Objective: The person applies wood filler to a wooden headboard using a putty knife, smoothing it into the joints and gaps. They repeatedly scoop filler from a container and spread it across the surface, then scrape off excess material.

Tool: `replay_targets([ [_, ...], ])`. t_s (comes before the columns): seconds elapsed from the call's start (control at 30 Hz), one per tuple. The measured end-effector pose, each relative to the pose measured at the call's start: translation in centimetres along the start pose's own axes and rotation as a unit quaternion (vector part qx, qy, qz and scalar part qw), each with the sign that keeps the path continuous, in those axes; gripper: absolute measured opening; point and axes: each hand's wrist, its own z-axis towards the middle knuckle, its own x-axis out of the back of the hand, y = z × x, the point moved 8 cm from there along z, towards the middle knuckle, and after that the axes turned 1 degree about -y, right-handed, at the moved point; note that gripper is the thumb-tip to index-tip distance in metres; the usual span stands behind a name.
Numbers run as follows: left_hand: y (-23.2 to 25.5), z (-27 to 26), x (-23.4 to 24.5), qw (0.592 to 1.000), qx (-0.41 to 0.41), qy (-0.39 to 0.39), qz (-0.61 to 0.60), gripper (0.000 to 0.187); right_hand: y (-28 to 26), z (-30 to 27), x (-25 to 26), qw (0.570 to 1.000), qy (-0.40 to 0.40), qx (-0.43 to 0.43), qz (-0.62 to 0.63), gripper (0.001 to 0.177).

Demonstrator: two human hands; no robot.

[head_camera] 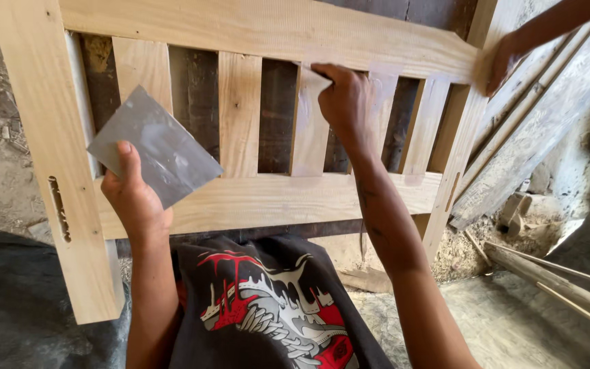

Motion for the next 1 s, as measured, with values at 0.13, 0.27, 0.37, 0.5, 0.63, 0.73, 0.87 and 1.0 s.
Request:
replay_targets([
  [0.13, -1.8, -0.5, 1.5, 0.999, 0.035, 0.021, -0.016, 0.044, 0.3, 3.2, -2.0, 0.991, 0.06, 0.083, -0.085, 0.035],
  [0.27, -3.1, -0.2, 3.4, 0.997, 0.043, 0.062, -0.012, 0.043, 0.5, 1.9, -6.7, 0.98, 0.026, 0.105, -0.167, 0.039],
  [0.37, -4.0, 0.1, 4.6, 0.994, 0.055, 0.088, -0.017, 0.042, 0.2, -0.8, -8.5, 0.972, 0.057, 0.13, -0.187, 0.047],
  [0.5, -4.2, 1.0, 4.8, 0.995, 0.054, 0.088, -0.009, 0.043, 0.7, -2.8, -9.1, 0.988, 0.033, 0.081, -0.129, 0.049],
  [0.63, -3.5, 1.6, 3.8, 0.997, 0.044, 0.069, -0.013, 0.045, -0.7, -3.7, -7.8, 0.987, 0.05, 0.066, -0.135, 0.049],
  [0.73, -3.0, 2.3, 3.4, 0.998, 0.023, 0.054, -0.004, 0.046, -2.8, -4.1, -7.3, 0.983, 0.055, 0.108, -0.139, 0.04],
  [0.87, -2.7, 2.0, 4.2, 0.997, 0.036, 0.071, 0.003, 0.047, -2.8, -3.4, -5.0, 0.993, 0.017, 0.034, -0.108, 0.028],
  [1.0, -2.2, 2.4, 3.9, 0.998, 0.033, 0.05, -0.013, 0.047, -0.2, -0.1, -0.1, 0.995, -0.001, -0.075, -0.06, 0.039],
])
